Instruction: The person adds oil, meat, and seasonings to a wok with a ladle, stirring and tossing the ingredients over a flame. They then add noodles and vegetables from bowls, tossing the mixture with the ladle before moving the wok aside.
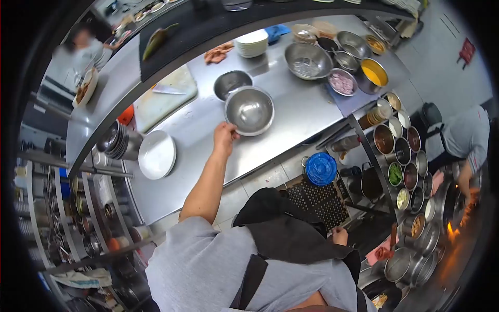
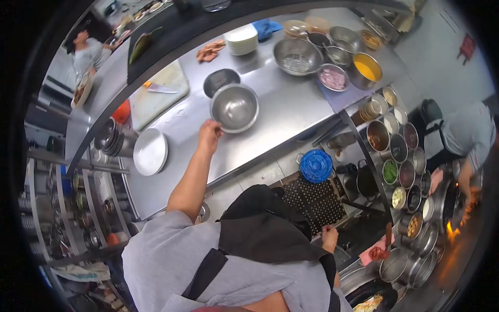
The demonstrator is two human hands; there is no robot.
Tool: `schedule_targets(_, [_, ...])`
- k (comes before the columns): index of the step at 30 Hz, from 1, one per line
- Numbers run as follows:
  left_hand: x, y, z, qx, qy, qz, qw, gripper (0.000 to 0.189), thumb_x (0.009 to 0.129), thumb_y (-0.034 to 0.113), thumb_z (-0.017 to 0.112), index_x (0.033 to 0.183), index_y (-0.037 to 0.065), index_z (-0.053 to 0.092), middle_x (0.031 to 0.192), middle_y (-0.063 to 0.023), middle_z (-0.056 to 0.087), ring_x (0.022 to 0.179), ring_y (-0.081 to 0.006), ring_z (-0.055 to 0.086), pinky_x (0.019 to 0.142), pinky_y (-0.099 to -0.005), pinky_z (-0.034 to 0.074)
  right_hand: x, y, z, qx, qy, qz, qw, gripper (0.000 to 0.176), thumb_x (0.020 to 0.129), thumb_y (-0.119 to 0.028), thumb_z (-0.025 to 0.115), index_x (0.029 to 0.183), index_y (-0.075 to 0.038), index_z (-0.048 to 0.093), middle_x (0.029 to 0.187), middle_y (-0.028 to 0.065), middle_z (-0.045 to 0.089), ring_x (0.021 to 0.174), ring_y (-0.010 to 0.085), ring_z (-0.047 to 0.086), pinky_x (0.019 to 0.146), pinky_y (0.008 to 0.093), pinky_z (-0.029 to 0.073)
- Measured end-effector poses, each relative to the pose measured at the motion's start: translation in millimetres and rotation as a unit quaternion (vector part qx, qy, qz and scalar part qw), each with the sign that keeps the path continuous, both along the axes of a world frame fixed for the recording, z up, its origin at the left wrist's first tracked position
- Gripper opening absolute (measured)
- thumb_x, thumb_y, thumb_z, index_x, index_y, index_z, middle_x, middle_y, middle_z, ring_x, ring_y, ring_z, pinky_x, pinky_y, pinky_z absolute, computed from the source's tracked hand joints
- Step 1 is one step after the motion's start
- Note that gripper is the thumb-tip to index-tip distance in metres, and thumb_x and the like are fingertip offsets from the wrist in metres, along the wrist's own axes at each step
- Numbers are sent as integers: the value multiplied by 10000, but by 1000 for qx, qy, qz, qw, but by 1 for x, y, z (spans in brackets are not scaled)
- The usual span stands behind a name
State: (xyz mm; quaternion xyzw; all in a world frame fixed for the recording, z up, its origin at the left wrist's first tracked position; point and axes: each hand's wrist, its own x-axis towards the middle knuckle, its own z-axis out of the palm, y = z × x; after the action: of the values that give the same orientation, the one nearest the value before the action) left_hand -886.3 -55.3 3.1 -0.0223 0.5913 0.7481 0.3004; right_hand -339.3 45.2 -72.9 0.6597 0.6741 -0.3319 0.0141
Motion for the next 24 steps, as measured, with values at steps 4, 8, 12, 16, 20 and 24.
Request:
schedule_targets(4, [-76,20,1,23,54,31,998,82,760,98,571,733,39,519,688,-62,555,525,-152,528,482,-262,449,-3,41,-26,21,-21,43,999,136,770,-113,625,846,-8,666,766,186,652,755,327,644,680,381,494])
schedule_targets(8, [-125,47,13,-314,114,27,942,243,759,201,603,857,-15,551,751,-105,604,534,-180,588,474,-284,465,-41,57,-3,53,-39,69,995,176,800,-148,593,893,-11,652,867,211,641,851,350,621,748,409,473])
schedule_targets(12, [-153,60,-18,-423,67,15,903,383,780,222,595,1014,-66,499,814,-169,625,545,-235,647,406,-324,492,-67,34,15,83,16,119,989,164,784,-99,582,906,-16,654,856,193,650,838,339,632,707,385,476])
schedule_targets(16, [-151,59,-41,-164,-23,90,982,257,782,41,523,992,-101,482,773,-207,617,527,-277,645,320,-282,442,-50,0,-7,47,4,140,989,183,772,-135,612,907,-24,666,830,188,650,815,348,631,724,406,481])
schedule_targets(20, [-139,16,-26,-99,8,141,985,163,763,7,504,911,-63,499,711,-182,609,500,-228,624,337,-245,433,-5,-19,-39,63,-127,220,965,179,751,-137,632,882,-25,680,831,171,662,811,335,642,725,404,495])
schedule_targets(24, [-160,-48,-21,12,22,231,973,156,759,-21,503,905,-74,514,697,-158,607,504,-221,616,347,-260,417,40,-4,-72,-30,-102,150,983,164,739,-143,644,840,-21,683,811,164,665,805,327,645,728,408,499])
